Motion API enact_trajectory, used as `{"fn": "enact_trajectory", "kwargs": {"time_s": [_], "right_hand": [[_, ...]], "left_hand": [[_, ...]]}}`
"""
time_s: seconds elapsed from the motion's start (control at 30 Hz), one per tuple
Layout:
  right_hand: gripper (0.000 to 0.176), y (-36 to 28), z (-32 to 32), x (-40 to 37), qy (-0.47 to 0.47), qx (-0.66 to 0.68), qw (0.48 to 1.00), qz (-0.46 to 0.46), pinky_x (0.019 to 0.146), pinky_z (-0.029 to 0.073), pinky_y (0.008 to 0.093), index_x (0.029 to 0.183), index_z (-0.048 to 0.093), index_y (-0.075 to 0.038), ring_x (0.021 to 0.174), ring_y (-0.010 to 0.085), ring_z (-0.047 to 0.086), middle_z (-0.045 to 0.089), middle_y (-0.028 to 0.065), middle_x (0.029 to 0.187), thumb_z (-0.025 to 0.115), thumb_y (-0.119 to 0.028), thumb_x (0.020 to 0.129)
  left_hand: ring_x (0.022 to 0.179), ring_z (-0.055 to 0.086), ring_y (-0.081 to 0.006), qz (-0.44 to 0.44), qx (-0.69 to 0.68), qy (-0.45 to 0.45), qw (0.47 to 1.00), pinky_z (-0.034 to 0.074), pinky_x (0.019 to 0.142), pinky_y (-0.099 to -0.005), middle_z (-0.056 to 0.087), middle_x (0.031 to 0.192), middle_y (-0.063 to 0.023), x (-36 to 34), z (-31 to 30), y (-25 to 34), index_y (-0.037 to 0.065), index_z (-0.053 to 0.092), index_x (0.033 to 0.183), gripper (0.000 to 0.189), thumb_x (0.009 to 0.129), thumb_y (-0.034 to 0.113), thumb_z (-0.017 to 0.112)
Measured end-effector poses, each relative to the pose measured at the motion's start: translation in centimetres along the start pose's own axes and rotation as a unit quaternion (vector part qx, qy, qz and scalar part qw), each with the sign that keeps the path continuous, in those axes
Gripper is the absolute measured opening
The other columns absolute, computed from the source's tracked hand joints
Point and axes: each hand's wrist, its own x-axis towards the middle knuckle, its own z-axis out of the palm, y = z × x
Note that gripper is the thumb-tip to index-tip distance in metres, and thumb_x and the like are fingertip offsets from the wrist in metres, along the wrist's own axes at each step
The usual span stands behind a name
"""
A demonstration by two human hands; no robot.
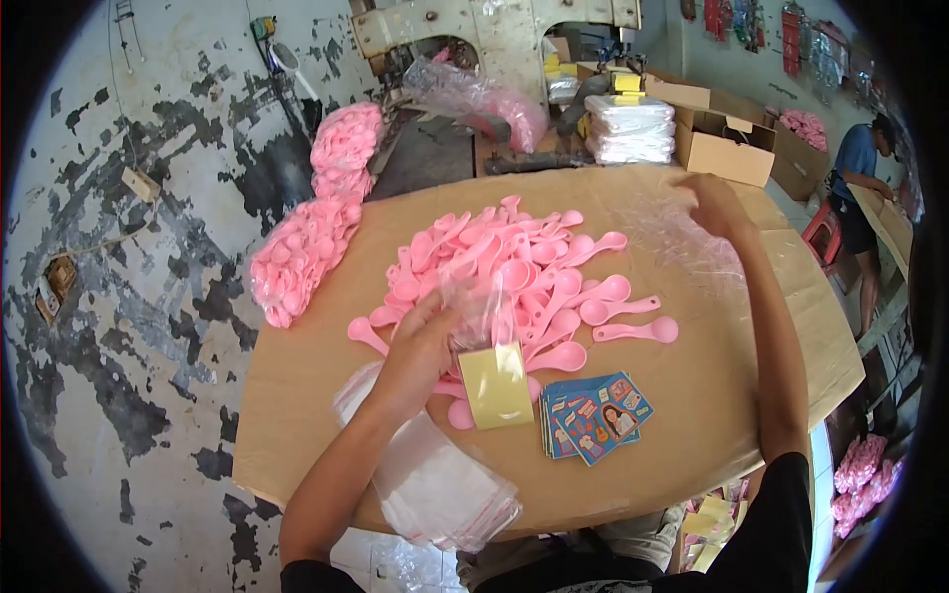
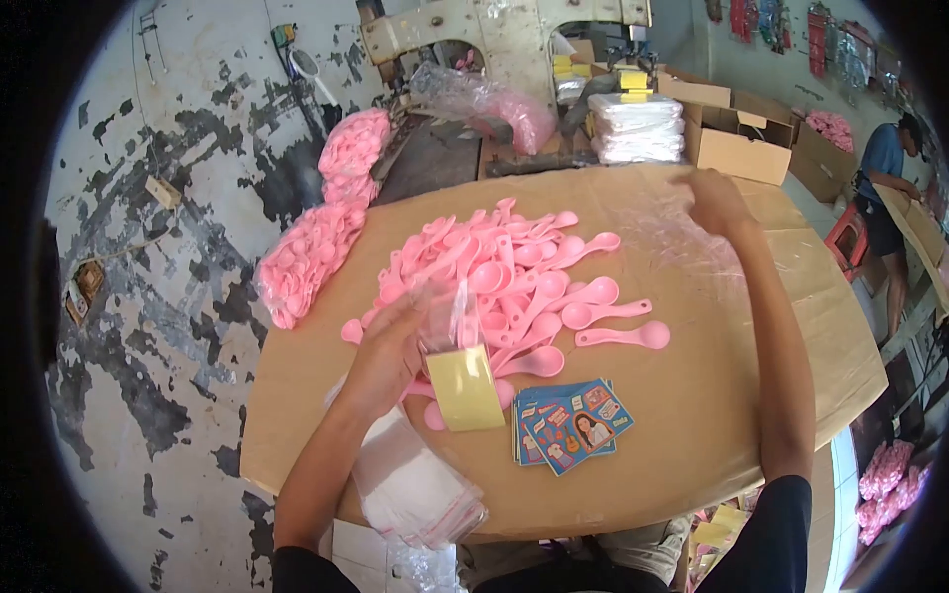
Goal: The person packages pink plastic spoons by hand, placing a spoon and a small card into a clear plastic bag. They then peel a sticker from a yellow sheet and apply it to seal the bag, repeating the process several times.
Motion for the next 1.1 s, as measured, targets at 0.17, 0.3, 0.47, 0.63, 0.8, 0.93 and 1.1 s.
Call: {"fn": "enact_trajectory", "kwargs": {"time_s": [0.17, 0.3, 0.47, 0.63, 0.8, 0.93, 1.1], "right_hand": [[0.021, -5.8, -5.4, 3.8, 0.003, 0.423, 0.897, 0.124, 0.077, 0.051, 0.0292, 0.108, 0.064, 0.000, 0.084, 0.0129, 0.062, 0.067, 0.0054, 0.091, 0.057, -0.010, 0.091], [0.031, -18.1, -5.8, 1.7, -0.261, 0.568, 0.776, -0.084, 0.081, 0.050, 0.0287, 0.115, 0.063, -0.002, 0.089, 0.0127, 0.063, 0.068, 0.0068, 0.096, 0.061, -0.019, 0.090], [0.029, -23.9, -5.4, 0.4, -0.284, 0.653, 0.699, -0.067, 0.082, 0.050, 0.0298, 0.114, 0.065, -0.001, 0.090, 0.0119, 0.062, 0.069, 0.0078, 0.099, 0.064, -0.018, 0.091], [0.025, -24.0, -4.5, 0.1, -0.212, 0.703, 0.679, 0.005, 0.076, 0.051, 0.0261, 0.110, 0.067, -0.001, 0.083, 0.0093, 0.061, 0.069, 0.0072, 0.094, 0.064, -0.018, 0.092], [0.021, -24.5, -5.3, -0.3, -0.243, 0.710, 0.660, 0.027, 0.070, 0.051, 0.0240, 0.106, 0.066, 0.001, 0.076, 0.0065, 0.060, 0.069, 0.0050, 0.089, 0.066, -0.015, 0.091], [0.020, -23.9, -5.4, -0.4, -0.237, 0.718, 0.654, -0.027, 0.067, 0.051, 0.0240, 0.107, 0.066, 0.000, 0.073, 0.0054, 0.060, 0.069, 0.0033, 0.089, 0.065, -0.013, 0.092], [0.024, -23.3, -5.9, 0.2, -0.241, 0.699, 0.673, 0.021, 0.069, 0.051, 0.0238, 0.115, 0.066, -0.003, 0.075, 0.0054, 0.059, 0.069, 0.0026, 0.091, 0.061, -0.010, 0.093]], "left_hand": [[0.109, 0.062, -0.0226, -0.047, -0.044, -0.042, 0.997, 0.054, 0.092, -0.0379, 0.056, 0.128, -0.0150, 0.3, -0.2, -0.4, -0.001, 0.043, 0.136, 0.042, 0.102, 0.025, 0.042], [0.109, 0.062, -0.0238, -0.013, -0.047, -0.012, 0.999, 0.054, 0.092, -0.0366, 0.057, 0.127, -0.0144, -0.3, 0.8, 0.3, 0.000, 0.046, 0.135, 0.044, 0.102, 0.030, 0.041], [0.081, 0.065, -0.0092, -0.010, -0.057, 0.036, 0.998, 0.056, 0.067, -0.0244, 0.065, 0.101, -0.0051, -0.2, 0.8, 0.2, 0.005, 0.052, 0.129, 0.044, 0.101, 0.038, 0.044], [0.078, 0.064, -0.0070, 0.000, -0.032, 0.018, 0.999, 0.055, 0.064, -0.0234, 0.064, 0.102, -0.0031, -0.1, 0.3, -0.2, 0.007, 0.051, 0.132, 0.042, 0.101, 0.035, 0.045], [0.087, 0.064, -0.0087, 0.072, -0.018, 0.047, 0.996, 0.054, 0.073, -0.0229, 0.064, 0.111, -0.0042, -0.3, 0.7, -0.2, 0.006, 0.049, 0.136, 0.041, 0.103, 0.029, 0.044], [0.102, 0.061, -0.0108, 0.083, 0.029, 0.027, 0.996, 0.052, 0.083, -0.0253, 0.063, 0.115, -0.0065, -0.4, 0.9, -0.3, 0.006, 0.049, 0.136, 0.040, 0.103, 0.028, 0.043], [0.101, 0.061, -0.0119, 0.084, 0.081, -0.024, 0.993, 0.052, 0.082, -0.0260, 0.063, 0.116, -0.0084, 0.0, -0.5, 0.5, 0.004, 0.051, 0.132, 0.036, 0.102, 0.023, 0.046]]}}
